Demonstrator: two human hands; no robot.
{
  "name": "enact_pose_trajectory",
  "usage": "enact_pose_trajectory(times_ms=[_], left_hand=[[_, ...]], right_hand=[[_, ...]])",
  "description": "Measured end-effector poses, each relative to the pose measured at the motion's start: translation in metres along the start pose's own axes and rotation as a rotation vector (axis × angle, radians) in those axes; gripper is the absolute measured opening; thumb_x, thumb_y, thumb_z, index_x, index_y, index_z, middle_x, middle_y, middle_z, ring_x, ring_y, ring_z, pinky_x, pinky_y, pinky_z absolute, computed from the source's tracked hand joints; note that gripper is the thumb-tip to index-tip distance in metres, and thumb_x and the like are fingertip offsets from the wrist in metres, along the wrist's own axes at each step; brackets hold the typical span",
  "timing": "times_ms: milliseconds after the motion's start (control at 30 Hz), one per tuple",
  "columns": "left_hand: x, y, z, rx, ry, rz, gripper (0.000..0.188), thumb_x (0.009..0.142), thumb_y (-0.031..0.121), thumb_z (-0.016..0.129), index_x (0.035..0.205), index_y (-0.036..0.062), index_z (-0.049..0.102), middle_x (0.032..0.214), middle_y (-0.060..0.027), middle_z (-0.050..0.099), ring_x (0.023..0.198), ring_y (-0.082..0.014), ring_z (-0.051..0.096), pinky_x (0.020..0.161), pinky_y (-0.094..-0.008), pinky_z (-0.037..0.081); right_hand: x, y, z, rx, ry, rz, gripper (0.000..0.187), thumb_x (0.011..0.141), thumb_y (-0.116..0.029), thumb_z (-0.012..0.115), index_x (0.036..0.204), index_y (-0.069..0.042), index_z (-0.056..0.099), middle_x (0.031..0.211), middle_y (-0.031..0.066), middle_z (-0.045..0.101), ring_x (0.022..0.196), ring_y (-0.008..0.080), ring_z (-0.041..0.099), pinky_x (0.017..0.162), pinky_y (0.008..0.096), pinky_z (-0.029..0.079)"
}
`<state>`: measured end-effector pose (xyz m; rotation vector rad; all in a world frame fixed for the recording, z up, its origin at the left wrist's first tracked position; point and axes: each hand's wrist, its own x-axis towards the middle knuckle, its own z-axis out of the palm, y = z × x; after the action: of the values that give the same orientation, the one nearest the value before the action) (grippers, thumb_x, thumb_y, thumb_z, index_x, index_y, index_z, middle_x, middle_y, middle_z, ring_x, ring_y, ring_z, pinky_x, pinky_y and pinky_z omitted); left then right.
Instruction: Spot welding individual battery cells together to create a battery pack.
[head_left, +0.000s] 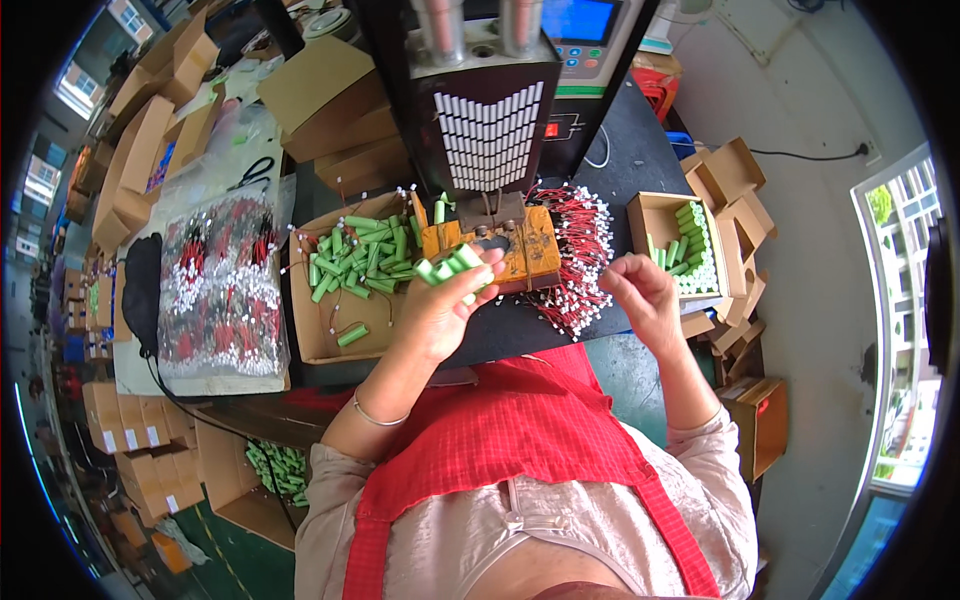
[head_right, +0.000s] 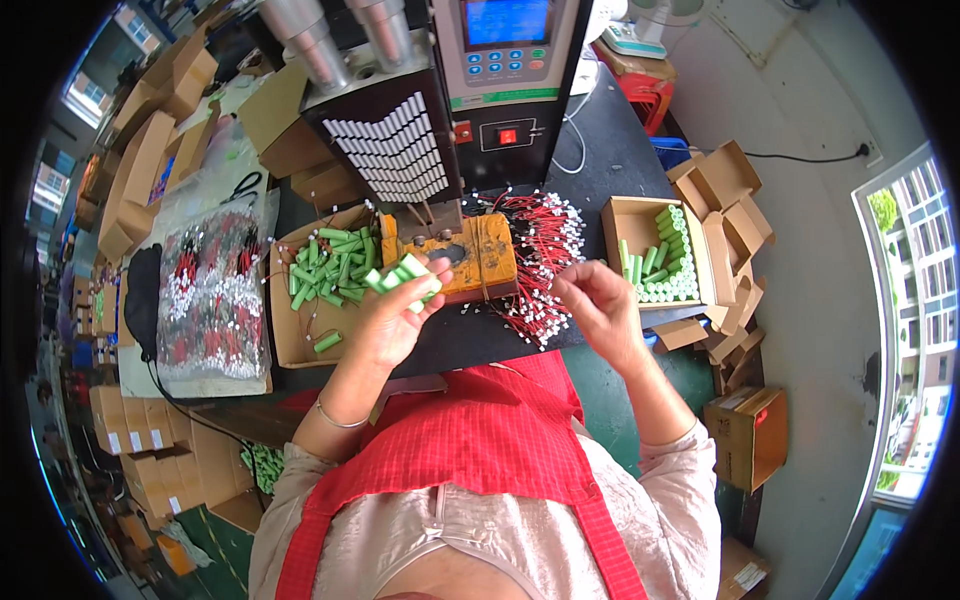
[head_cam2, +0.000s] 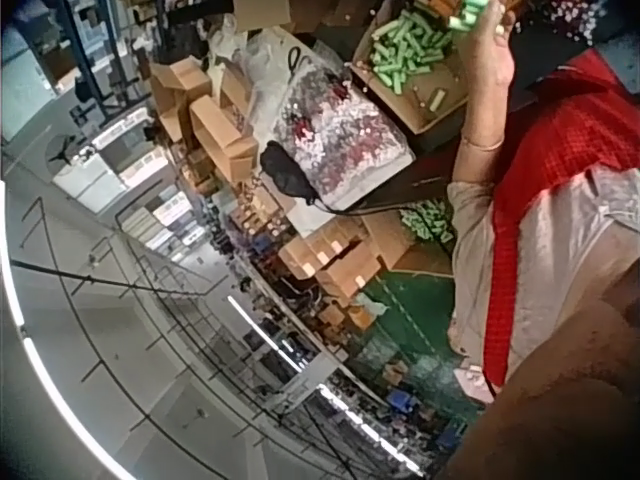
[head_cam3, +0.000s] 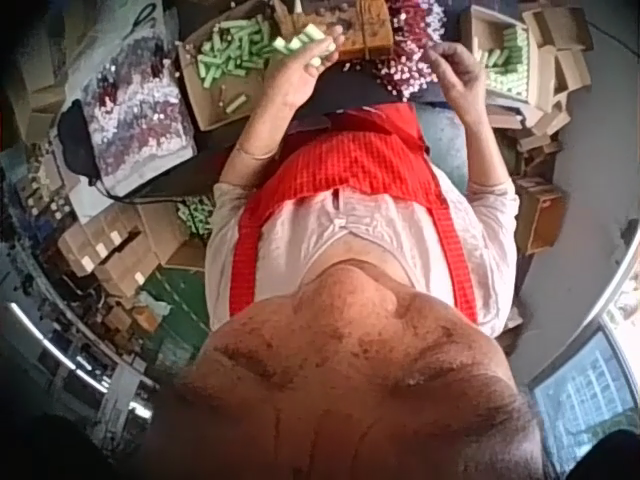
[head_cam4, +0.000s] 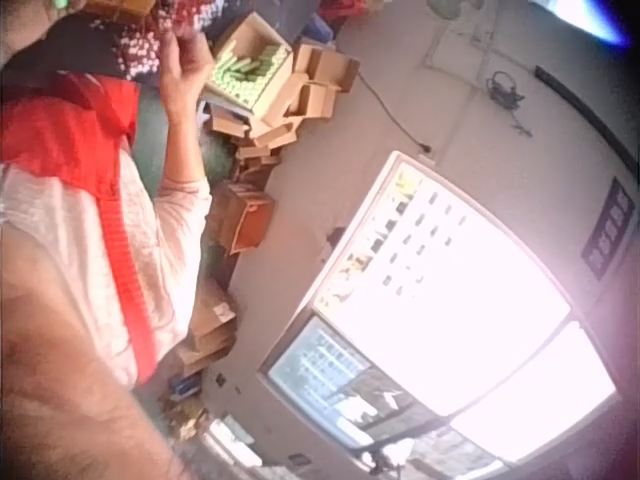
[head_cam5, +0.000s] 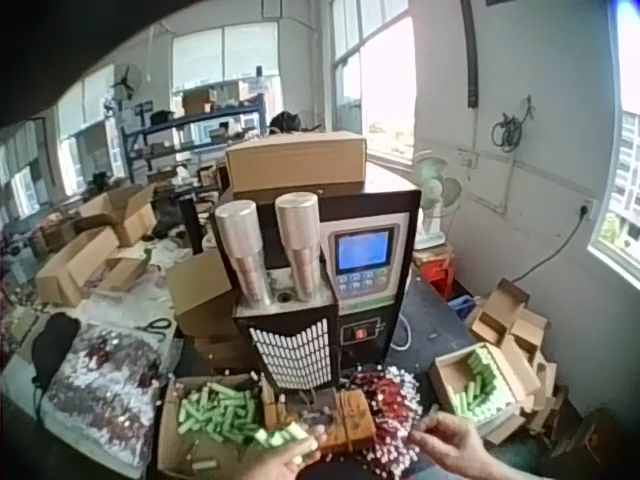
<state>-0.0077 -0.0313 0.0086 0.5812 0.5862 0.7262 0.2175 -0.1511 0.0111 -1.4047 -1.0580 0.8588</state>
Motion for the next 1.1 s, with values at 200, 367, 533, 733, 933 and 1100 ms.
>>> enact_pose_trajectory(times_ms=[200, 367, 533, 733, 933, 1100], left_hand=[[0.004, -0.01, 0.013, 0.053, 0.015, 0.06, 0.02, 0.075, 0.005, 0.068, 0.092, 0.0054, 0.058, 0.085, -0.0043, 0.063, 0.073, -0.01, 0.06, 0.056, -0.0201, 0.045], [0.002, -0.023, 0.012, 0.117, 0.0, 0.098, 0.019, 0.074, 0.007, 0.07, 0.087, 0.0046, 0.058, 0.078, -0.0018, 0.06, 0.065, -0.0077, 0.057, 0.052, -0.0196, 0.044], [-0.002, -0.019, 0.011, 0.24, -0.024, 0.119, 0.026, 0.074, 0.008, 0.071, 0.094, -0.0002, 0.058, 0.081, -0.0013, 0.06, 0.071, -0.0081, 0.058, 0.059, -0.0221, 0.05], [0.026, 0.002, -0.005, 1.152, 0.047, 0.758, 0.024, 0.067, 0.007, 0.073, 0.087, -0.0011, 0.062, 0.078, -0.0135, 0.063, 0.069, -0.0222, 0.063, 0.062, -0.0307, 0.049], [0.032, 0.002, 0.0, 1.284, 0.075, 0.764, 0.02, 0.069, 0.011, 0.071, 0.084, 0.0009, 0.063, 0.072, -0.0142, 0.062, 0.065, -0.0286, 0.062, 0.057, -0.0335, 0.048], [0.035, 0.004, 0.002, 1.255, 0.078, 0.743, 0.018, 0.071, 0.007, 0.07, 0.085, 0.0, 0.062, 0.073, -0.01, 0.063, 0.064, -0.0173, 0.061, 0.058, -0.029, 0.047]], right_hand=[[-0.019, 0.005, 0.018, -0.005, -0.269, 0.051, 0.006, 0.084, -0.004, 0.057, 0.083, 0.002, 0.059, 0.081, 0.0039, 0.061, 0.077, 0.0095, 0.057, 0.072, 0.0243, 0.046], [-0.019, 0.008, 0.048, 0.348, -0.371, 0.22, 0.022, 0.089, -0.012, 0.053, 0.107, -0.001, 0.05, 0.096, 0.01, 0.061, 0.088, 0.0175, 0.059, 0.08, 0.03, 0.047], [0.006, 0.011, 0.061, 0.37, -0.244, 0.301, 0.019, 0.089, -0.022, 0.055, 0.091, -0.003, 0.057, 0.071, 0.0007, 0.058, 0.058, 0.0048, 0.05, 0.052, 0.018, 0.04], [0.039, -0.01, 0.061, 0.093, -0.173, 0.199, 0.017, 0.089, -0.02, 0.055, 0.084, -0.004, 0.058, 0.065, -0.0013, 0.054, 0.052, 0.0029, 0.042, 0.047, 0.0171, 0.033], [0.055, -0.016, 0.066, 0.067, -0.205, 0.27, 0.019, 0.089, -0.022, 0.055, 0.084, -0.003, 0.058, 0.064, -0.001, 0.054, 0.051, 0.0041, 0.043, 0.047, 0.0179, 0.035], [0.062, -0.02, 0.071, 0.11, -0.213, 0.353, 0.019, 0.088, -0.022, 0.056, 0.083, -0.004, 0.058, 0.062, -0.0028, 0.052, 0.049, 0.0035, 0.041, 0.046, 0.0179, 0.034]])
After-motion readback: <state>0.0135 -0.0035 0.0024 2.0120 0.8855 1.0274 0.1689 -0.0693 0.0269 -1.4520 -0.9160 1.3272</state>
